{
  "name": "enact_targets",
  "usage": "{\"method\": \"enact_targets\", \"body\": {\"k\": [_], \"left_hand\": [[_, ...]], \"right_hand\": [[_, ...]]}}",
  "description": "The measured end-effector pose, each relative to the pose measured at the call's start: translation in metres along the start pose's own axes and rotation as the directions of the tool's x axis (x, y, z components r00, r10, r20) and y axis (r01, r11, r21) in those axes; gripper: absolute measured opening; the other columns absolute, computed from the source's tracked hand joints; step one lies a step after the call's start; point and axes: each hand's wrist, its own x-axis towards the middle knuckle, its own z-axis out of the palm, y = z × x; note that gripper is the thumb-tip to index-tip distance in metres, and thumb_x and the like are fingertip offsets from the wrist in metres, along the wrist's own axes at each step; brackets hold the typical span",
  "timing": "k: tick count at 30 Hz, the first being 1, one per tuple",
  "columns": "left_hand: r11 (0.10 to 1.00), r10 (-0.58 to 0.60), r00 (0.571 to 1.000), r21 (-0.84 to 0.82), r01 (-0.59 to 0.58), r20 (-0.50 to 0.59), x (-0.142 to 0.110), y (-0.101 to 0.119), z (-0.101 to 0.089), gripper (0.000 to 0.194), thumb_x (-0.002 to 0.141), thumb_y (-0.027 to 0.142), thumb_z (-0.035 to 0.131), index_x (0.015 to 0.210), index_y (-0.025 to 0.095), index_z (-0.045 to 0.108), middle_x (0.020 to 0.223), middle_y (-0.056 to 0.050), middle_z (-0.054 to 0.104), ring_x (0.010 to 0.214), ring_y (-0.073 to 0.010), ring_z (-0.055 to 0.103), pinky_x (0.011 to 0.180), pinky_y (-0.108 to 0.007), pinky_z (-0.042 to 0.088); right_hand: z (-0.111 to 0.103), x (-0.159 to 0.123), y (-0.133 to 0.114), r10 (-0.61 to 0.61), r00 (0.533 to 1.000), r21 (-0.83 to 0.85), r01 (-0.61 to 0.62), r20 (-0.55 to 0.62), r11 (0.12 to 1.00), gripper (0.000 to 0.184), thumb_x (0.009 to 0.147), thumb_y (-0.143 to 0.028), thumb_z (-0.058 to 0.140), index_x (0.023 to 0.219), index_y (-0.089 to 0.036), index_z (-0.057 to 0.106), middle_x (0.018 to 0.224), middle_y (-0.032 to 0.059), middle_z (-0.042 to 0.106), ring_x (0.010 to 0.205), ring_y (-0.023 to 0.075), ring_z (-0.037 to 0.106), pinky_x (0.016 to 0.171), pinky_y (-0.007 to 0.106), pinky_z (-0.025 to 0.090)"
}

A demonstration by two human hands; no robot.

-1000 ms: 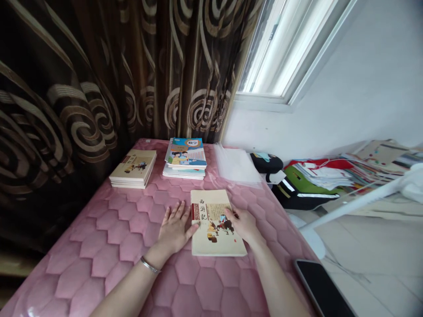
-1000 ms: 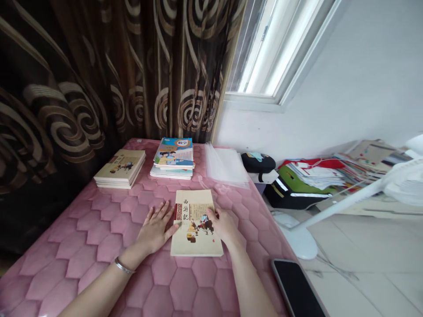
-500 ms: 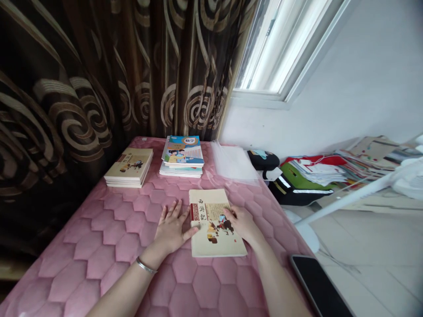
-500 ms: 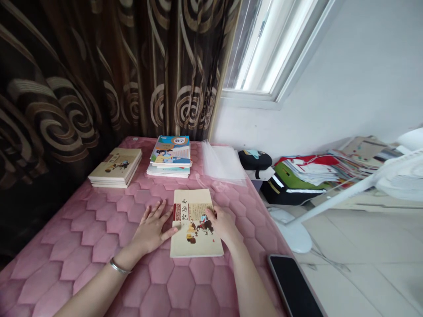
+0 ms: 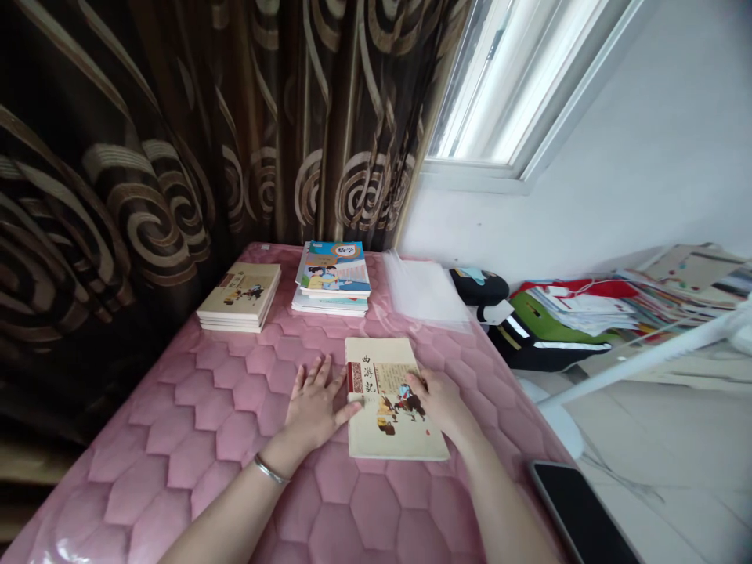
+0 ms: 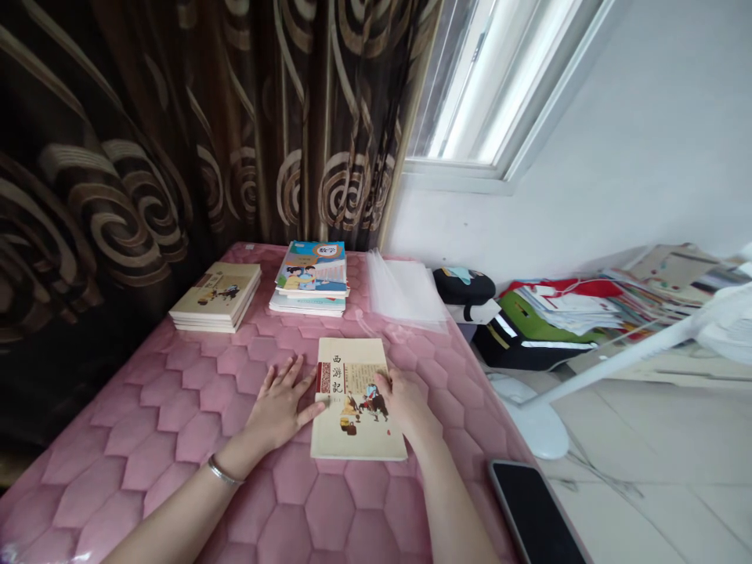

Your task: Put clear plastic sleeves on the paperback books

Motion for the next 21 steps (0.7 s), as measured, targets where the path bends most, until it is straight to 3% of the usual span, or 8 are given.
{"method": "enact_targets", "body": {"k": [10,16,21], "left_hand": [[1.0,-0.006,1.0,0.006,0.006,0.014,0.0003,0.0013,-0.0008,0.076,0.082,0.073,0.027,0.143,0.028,0.033,0.155,-0.007,0.019,0.143,-0.0283,0.013,0.115,-0.052,0.007],[1.0,-0.007,0.999,0.009,0.007,0.031,-0.0001,0.0023,-0.0045,0.077,0.081,0.074,0.029,0.143,0.028,0.032,0.156,-0.008,0.017,0.143,-0.0287,0.013,0.115,-0.052,0.007],[1.0,-0.007,0.999,0.021,0.006,0.034,0.0007,0.0025,-0.0052,0.077,0.081,0.073,0.031,0.144,0.028,0.031,0.155,-0.008,0.017,0.143,-0.0291,0.013,0.114,-0.053,0.007]], "right_hand": [[0.0027,0.0021,0.0063,-0.022,1.0,0.102,0.022,0.001,0.995,0.036,0.092,-0.045,0.036,0.1,-0.019,0.06,0.095,0.0084,0.07,0.091,0.0219,0.064,0.076,0.029,0.042],[0.0046,0.0046,0.0089,-0.043,0.999,0.079,0.044,-0.019,0.996,0.035,0.092,-0.043,0.037,0.102,-0.019,0.061,0.096,0.0084,0.07,0.09,0.0224,0.064,0.072,0.029,0.042],[0.0047,0.0036,0.0083,-0.034,0.999,0.069,0.036,-0.025,0.997,0.037,0.092,-0.041,0.037,0.111,-0.019,0.059,0.102,0.0089,0.07,0.096,0.0226,0.063,0.079,0.03,0.042]]}}
